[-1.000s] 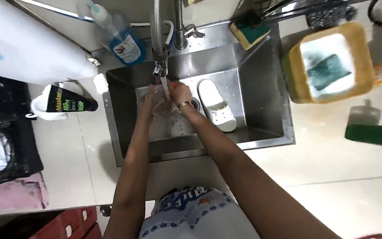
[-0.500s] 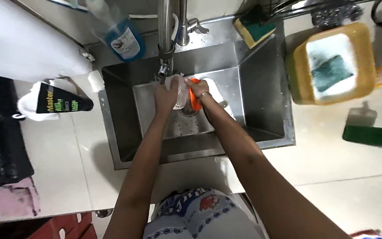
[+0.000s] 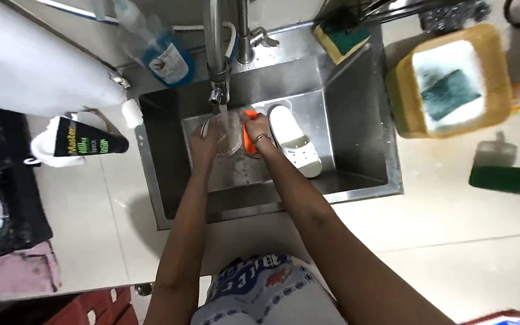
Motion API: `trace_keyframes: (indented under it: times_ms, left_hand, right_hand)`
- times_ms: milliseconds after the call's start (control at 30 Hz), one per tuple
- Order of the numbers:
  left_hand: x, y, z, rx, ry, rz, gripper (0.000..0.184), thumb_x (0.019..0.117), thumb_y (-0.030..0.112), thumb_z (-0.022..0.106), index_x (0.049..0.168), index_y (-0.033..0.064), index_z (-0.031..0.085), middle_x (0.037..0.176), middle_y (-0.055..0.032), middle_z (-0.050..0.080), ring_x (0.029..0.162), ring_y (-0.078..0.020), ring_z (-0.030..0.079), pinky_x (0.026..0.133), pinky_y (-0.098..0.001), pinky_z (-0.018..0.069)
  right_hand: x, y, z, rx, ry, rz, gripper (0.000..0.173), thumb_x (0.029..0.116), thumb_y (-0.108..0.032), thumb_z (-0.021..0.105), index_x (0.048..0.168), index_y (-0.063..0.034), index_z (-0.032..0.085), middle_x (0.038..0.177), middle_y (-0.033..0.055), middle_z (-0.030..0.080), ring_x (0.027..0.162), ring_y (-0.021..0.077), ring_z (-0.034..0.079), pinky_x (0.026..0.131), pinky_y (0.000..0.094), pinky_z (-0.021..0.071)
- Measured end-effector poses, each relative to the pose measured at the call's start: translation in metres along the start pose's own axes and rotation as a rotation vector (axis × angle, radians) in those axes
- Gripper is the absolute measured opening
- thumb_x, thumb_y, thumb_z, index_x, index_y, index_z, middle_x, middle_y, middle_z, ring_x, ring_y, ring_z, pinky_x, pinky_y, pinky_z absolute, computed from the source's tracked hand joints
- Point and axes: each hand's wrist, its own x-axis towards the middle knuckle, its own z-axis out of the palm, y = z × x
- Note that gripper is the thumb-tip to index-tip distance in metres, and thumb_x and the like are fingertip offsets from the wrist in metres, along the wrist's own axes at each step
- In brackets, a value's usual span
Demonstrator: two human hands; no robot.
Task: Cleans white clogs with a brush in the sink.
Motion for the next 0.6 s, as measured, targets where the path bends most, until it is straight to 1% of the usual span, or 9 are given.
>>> trace_keyframes:
  times_ms: [67, 133, 200, 300, 367, 433, 500, 567, 600]
  left_hand:
    - [0.0, -0.001, 0.002, -0.015, 0.003, -0.037, 0.056, 0.1087, 0.048, 0.045, 0.121, -0.0023, 0.066, 0.107, -0.0193, 0.067, 0.097, -0.0252, 0.065, 0.09, -0.0483, 0.0523]
    - [0.0, 0.004, 0.006, -0.017, -0.006, -0.054, 0.066, 0.1101, 0.052, 0.035, 0.12, -0.0049, 0.066, 0.106, -0.0215, 0.066, 0.098, -0.028, 0.064, 0.091, -0.0509, 0.0518]
    - [-0.001, 0.004, 0.007, 0.026, -0.005, -0.011, 0.058, 0.109, 0.049, 0.043, 0.116, -0.0024, 0.068, 0.1, -0.0187, 0.068, 0.092, -0.0255, 0.066, 0.086, -0.0492, 0.0536]
    - [-0.003, -0.01, 0.001, 0.031, -0.019, -0.016, 0.047, 0.1024, 0.041, 0.062, 0.126, 0.001, 0.067, 0.113, -0.0185, 0.071, 0.103, -0.0252, 0.069, 0.095, -0.0488, 0.0542]
    - [-0.002, -0.026, -0.008, -0.036, -0.008, -0.07, 0.051, 0.1028, 0.045, 0.061, 0.128, 0.0009, 0.065, 0.114, -0.0179, 0.07, 0.103, -0.0234, 0.068, 0.094, -0.0462, 0.0552]
    - [0.005, -0.028, -0.012, -0.087, 0.011, -0.108, 0.055, 0.1048, 0.051, 0.054, 0.125, 0.0004, 0.065, 0.11, -0.0175, 0.068, 0.097, -0.0223, 0.067, 0.09, -0.0454, 0.0557]
    - [0.006, -0.021, -0.007, -0.141, 0.003, -0.13, 0.069, 0.1082, 0.058, 0.035, 0.122, -0.0027, 0.066, 0.108, -0.02, 0.068, 0.096, -0.0249, 0.066, 0.089, -0.0486, 0.0548]
    - [-0.001, -0.006, 0.002, -0.191, -0.04, -0.127, 0.083, 0.1074, 0.063, 0.016, 0.116, -0.0041, 0.063, 0.1, -0.0171, 0.065, 0.089, -0.0215, 0.064, 0.083, -0.0451, 0.0555]
    - [-0.007, 0.003, 0.008, -0.184, -0.058, -0.103, 0.083, 0.108, 0.061, 0.012, 0.114, -0.0046, 0.062, 0.096, -0.0154, 0.064, 0.085, -0.0195, 0.063, 0.08, -0.0424, 0.0556]
  right_hand:
    - [-0.043, -0.019, -0.001, -0.036, -0.036, -0.07, 0.044, 0.0992, -0.038, 0.067, 0.117, 0.0026, 0.066, 0.104, 0.023, 0.07, 0.099, 0.0368, 0.069, 0.09, 0.058, 0.054]
    - [-0.068, -0.021, -0.004, -0.006, -0.067, -0.107, 0.042, 0.0993, -0.038, 0.067, 0.113, 0.0017, 0.065, 0.095, 0.0192, 0.069, 0.09, 0.0327, 0.068, 0.082, 0.0552, 0.0545]
    - [-0.046, -0.008, -0.005, 0.036, -0.072, -0.054, 0.05, 0.098, -0.048, 0.067, 0.112, -0.0002, 0.067, 0.097, 0.0182, 0.069, 0.091, 0.0313, 0.068, 0.083, 0.0543, 0.0552]
    - [0.017, 0.011, -0.001, 0.054, -0.019, 0.095, 0.055, 0.0979, -0.051, 0.066, 0.112, 0.0028, 0.069, 0.11, 0.0231, 0.069, 0.105, 0.0352, 0.067, 0.093, 0.0566, 0.0526]
    - [0.025, 0.008, 0.006, 0.011, 0.002, 0.09, 0.051, 0.098, -0.048, 0.067, 0.11, 0.002, 0.07, 0.109, 0.0225, 0.07, 0.105, 0.0351, 0.068, 0.093, 0.0564, 0.0526]
    - [-0.012, -0.019, 0.015, -0.069, -0.058, -0.034, 0.046, 0.0989, -0.043, 0.066, 0.115, 0.0001, 0.069, 0.106, 0.0219, 0.071, 0.101, 0.0357, 0.07, 0.09, 0.0573, 0.055]
    - [-0.063, -0.039, 0.011, -0.129, -0.099, -0.121, 0.046, 0.0989, -0.039, 0.068, 0.119, 0.0018, 0.066, 0.105, 0.0231, 0.071, 0.1, 0.0374, 0.069, 0.089, 0.0584, 0.0543]
    - [-0.088, -0.038, 0.002, -0.074, -0.094, -0.154, 0.044, 0.0983, -0.04, 0.069, 0.113, 0.001, 0.065, 0.093, 0.0183, 0.068, 0.086, 0.0318, 0.068, 0.079, 0.0544, 0.0545]
    - [-0.089, -0.035, -0.007, -0.024, -0.087, -0.153, 0.041, 0.0987, -0.039, 0.068, 0.111, 0.0003, 0.066, 0.091, 0.016, 0.068, 0.083, 0.0285, 0.068, 0.077, 0.0522, 0.0557]
